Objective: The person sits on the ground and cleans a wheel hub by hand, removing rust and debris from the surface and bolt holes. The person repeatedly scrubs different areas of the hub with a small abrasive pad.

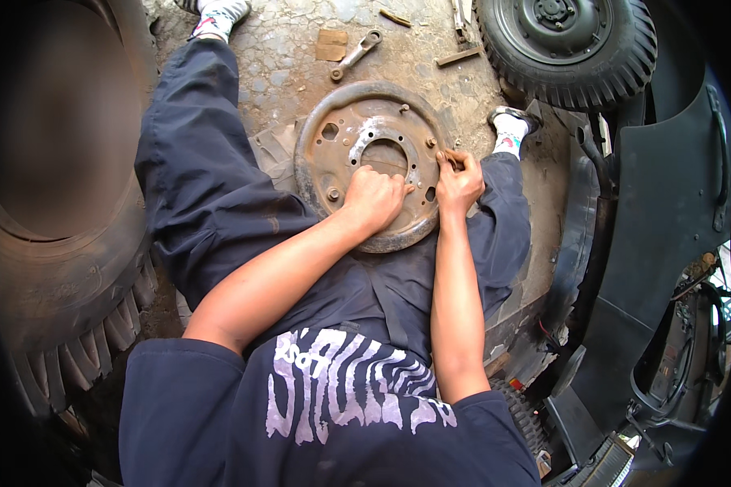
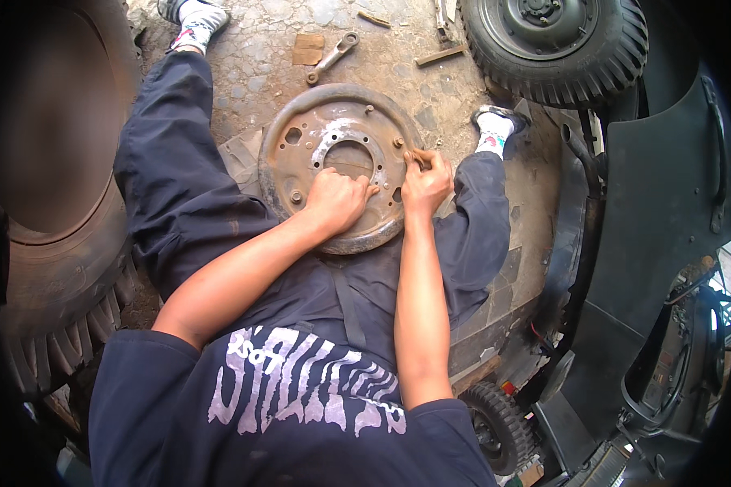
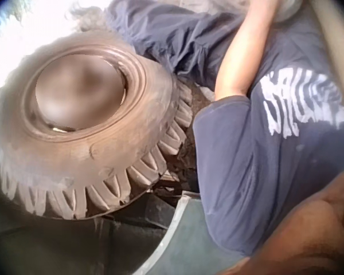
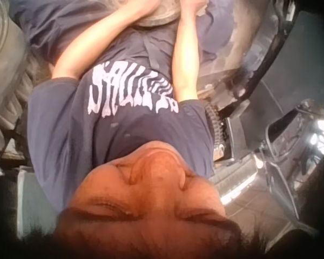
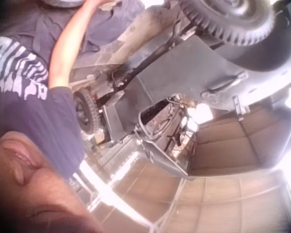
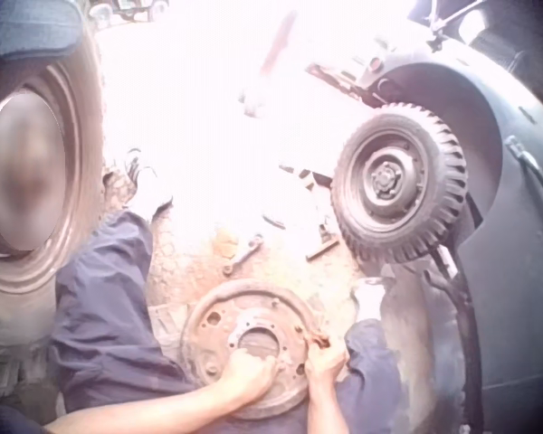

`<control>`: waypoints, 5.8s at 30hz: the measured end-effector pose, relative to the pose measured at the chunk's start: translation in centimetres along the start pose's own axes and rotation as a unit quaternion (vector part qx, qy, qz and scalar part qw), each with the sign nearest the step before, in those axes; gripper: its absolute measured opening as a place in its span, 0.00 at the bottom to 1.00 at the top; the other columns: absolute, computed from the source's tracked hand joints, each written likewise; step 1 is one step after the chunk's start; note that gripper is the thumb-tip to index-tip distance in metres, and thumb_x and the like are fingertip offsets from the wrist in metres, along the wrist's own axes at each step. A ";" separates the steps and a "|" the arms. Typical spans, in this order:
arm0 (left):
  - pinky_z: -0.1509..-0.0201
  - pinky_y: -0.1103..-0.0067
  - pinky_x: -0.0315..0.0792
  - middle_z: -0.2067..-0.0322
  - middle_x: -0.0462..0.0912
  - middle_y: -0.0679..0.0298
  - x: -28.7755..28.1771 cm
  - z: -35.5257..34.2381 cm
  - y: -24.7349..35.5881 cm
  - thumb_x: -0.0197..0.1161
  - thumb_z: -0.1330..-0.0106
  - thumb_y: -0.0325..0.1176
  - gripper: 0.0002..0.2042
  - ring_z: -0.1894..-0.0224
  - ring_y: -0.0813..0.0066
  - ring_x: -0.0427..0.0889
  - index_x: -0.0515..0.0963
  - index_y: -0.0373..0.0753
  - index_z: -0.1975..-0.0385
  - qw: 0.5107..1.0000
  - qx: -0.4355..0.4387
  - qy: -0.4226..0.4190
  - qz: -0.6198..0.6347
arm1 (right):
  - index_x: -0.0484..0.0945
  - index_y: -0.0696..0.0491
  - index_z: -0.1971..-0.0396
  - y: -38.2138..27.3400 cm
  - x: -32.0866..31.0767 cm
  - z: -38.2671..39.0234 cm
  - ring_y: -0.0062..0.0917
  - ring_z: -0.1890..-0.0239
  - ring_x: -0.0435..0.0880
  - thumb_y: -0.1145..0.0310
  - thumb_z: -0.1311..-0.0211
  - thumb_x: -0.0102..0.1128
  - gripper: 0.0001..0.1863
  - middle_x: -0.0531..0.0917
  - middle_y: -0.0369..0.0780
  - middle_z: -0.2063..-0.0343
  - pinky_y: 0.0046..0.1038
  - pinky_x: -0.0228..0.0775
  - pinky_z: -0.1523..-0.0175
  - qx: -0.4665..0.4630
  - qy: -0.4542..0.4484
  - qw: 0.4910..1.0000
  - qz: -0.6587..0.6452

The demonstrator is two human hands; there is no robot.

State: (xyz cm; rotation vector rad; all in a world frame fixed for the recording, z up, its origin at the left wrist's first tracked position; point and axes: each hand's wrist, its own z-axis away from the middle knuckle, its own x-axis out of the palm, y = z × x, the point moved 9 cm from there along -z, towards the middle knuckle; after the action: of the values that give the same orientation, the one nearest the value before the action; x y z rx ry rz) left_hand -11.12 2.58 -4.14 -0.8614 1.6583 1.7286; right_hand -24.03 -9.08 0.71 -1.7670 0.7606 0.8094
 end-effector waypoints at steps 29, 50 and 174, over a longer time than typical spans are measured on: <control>0.62 0.60 0.77 0.82 0.85 0.51 -0.1 0.0 -0.1 0.57 0.22 0.49 0.21 0.78 0.53 0.87 0.83 0.37 0.69 0.999 0.005 0.045 0.005 | 0.88 0.57 0.67 -0.3 0.4 -0.4 0.33 0.67 0.89 0.73 0.45 0.80 0.09 0.87 0.44 0.69 0.33 0.79 0.58 -0.014 0.000 1.000 -0.015; 0.54 0.59 0.76 0.80 0.86 0.49 0.4 0.2 -0.5 0.55 0.21 0.49 0.22 0.76 0.51 0.88 0.83 0.37 0.68 0.999 -0.024 -0.018 0.035 | 0.84 0.50 0.52 7.3 -1.8 6.1 0.12 0.72 0.73 0.68 0.27 0.71 0.08 0.86 0.31 0.64 0.19 0.65 0.67 0.375 0.048 0.783 -0.493; 0.65 0.59 0.82 0.78 0.87 0.49 -1.1 -0.2 -0.3 0.64 0.27 0.50 0.20 0.73 0.48 0.89 0.86 0.37 0.67 0.999 -0.008 0.001 0.039 | 0.88 0.57 0.61 -2.2 -3.7 11.3 0.30 0.72 0.85 0.66 0.37 0.77 0.11 0.86 0.44 0.75 0.34 0.77 0.60 0.098 -0.148 0.980 -0.085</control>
State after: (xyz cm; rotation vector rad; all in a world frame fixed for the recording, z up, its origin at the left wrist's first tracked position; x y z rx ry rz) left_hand -10.17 2.44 -3.50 -0.8155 1.7038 1.7956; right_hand -26.38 2.71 1.84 -1.4714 0.4683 0.8279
